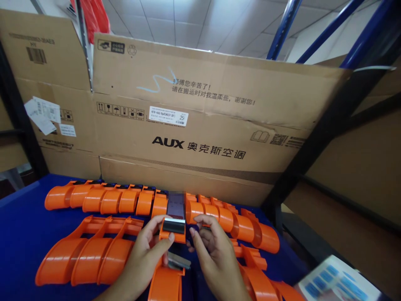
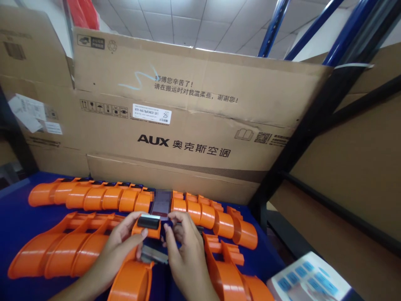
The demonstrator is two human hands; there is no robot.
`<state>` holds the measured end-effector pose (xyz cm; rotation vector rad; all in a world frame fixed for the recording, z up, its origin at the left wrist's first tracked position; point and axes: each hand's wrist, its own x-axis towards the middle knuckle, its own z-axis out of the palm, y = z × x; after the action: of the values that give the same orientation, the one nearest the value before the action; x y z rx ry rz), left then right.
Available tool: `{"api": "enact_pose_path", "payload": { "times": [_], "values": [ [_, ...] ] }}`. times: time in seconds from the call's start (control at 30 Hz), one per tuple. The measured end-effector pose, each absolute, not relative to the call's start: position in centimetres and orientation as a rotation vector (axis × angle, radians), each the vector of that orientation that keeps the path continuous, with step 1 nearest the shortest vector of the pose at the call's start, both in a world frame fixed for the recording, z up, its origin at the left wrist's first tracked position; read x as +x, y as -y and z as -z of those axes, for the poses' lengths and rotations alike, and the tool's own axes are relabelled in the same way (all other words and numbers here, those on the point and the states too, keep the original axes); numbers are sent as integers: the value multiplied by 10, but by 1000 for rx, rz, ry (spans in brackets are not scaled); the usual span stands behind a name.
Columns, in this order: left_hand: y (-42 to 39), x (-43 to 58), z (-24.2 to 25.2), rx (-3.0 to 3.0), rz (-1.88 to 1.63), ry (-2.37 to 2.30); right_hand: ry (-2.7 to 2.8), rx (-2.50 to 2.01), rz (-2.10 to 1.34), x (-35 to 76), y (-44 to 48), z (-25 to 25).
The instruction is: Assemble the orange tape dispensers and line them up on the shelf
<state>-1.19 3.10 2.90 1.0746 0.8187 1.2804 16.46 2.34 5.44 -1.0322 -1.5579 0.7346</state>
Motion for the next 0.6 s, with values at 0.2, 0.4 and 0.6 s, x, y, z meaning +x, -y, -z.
{"api": "enact_pose_path", "payload": {
  "times": [0.2,0.4,0.6],
  "values": [
    [-32,-14,-28,1088,-1281,-821,1567,-1006,-610,164,-19,-58],
    [-33,-12,-30,1067,-1337,-808,1789,-1125,-364,167,-16,-58],
    [-29,-12,-31,1111,-1301,-788,2009,-1117,-251,167,-12,-57]
  ]
}}
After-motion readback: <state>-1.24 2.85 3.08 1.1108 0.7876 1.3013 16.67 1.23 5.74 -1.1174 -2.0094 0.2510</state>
